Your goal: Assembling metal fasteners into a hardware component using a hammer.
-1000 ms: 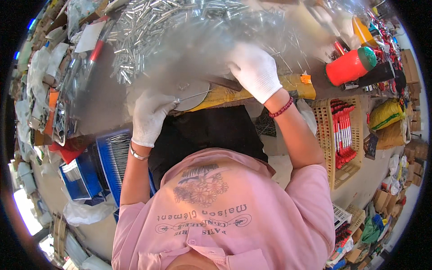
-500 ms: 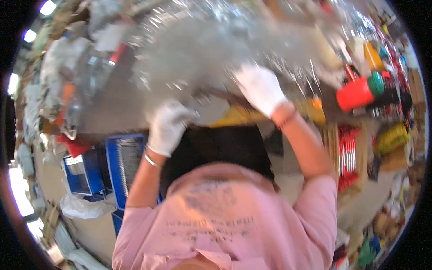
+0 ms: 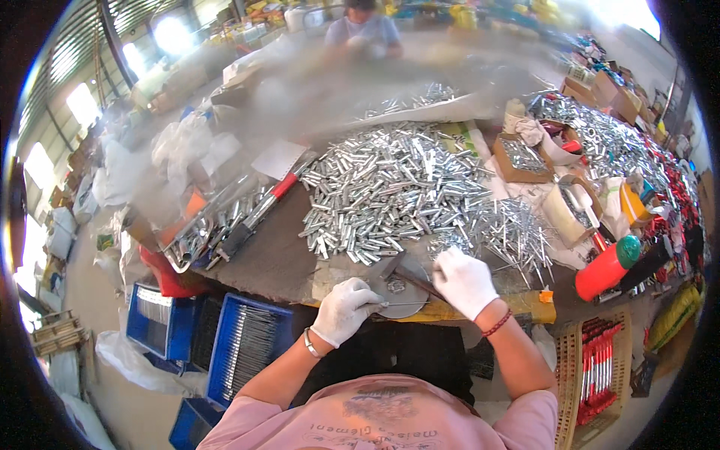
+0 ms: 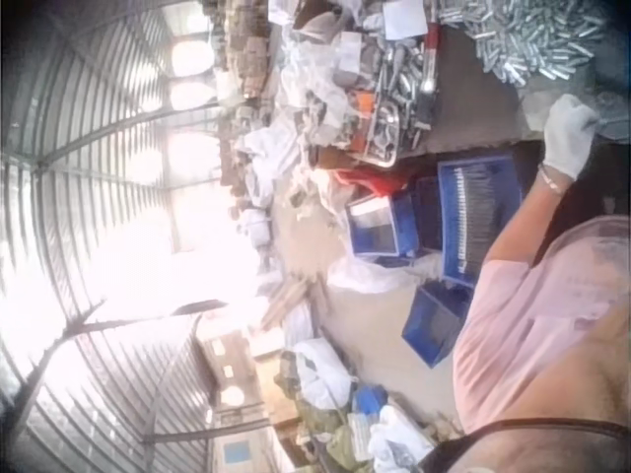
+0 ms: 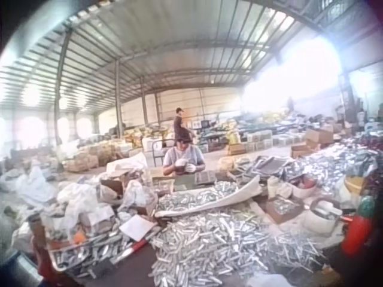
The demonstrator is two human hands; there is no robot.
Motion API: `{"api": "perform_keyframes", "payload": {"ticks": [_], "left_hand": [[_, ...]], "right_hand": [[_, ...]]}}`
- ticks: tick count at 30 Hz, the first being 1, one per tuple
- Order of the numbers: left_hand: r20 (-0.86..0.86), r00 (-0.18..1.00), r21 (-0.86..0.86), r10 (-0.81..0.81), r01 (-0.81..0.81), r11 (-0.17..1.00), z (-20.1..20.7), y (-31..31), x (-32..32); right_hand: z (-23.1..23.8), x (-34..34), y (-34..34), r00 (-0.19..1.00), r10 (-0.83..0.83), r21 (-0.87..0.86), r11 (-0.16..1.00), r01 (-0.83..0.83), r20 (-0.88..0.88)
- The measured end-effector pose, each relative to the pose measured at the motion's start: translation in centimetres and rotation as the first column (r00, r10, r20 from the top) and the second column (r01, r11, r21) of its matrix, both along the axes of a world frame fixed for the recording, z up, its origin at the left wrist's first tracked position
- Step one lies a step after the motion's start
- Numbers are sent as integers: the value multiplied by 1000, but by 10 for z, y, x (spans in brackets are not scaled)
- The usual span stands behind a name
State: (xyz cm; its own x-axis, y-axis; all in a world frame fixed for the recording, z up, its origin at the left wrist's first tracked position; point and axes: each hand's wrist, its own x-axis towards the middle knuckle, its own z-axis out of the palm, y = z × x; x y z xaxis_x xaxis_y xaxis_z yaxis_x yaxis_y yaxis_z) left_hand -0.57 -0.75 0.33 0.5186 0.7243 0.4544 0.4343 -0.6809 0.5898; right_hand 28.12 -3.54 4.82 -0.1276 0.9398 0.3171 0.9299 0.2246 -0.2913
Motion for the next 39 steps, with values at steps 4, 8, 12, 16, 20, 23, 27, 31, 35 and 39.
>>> {"api": "perform_keyframes", "payload": {"ticks": [4, 8, 12, 16, 20, 23, 27, 31, 35, 39], "left_hand": [[7, 999, 17, -49, 49, 999, 4, 10, 0], [2, 999, 50, -35, 35, 998, -3, 14, 2], [15, 999, 43, -31, 30, 999, 0, 12, 2], [10, 1000, 37, -29, 29, 999, -2, 6, 1], [2, 1000, 11, -31, 31, 999, 1, 0, 1], [47, 997, 51, -58, 56, 997, -5, 5, 0], [21, 999, 129, -36, 33, 991, -4, 10, 1], [54, 996, -14, -77, 78, 997, -4, 21, 4], [24, 1000, -118, -11, 14, 993, -15, 16, 2], [-1, 1000, -112, 1, -1, 994, -16, 10, 1]], "right_hand": [[7, -41, 6, 977, 214, 53, 975, -214, 3], [1, -76, 14, 938, 342, -57, 939, -339, 63], [-1, -77, 17, 923, 368, -37, 927, -374, -112], [3, -75, 3, 926, 349, -86, 928, -363, -145], [0, -78, -5, 914, 353, -96, 921, -377, -198], [-9, -84, 1, 874, 331, -41, 929, -369, -356], [-8, -82, 8, 839, 243, 8, 962, -274, -488], [-15, -66, 6, 762, 15, -188, 966, -178, -647], [-19, -71, -2, 778, -39, -264, 950, -165, -627], [-29, -73, -7, 798, 21, -215, 959, -186, -602]]}}
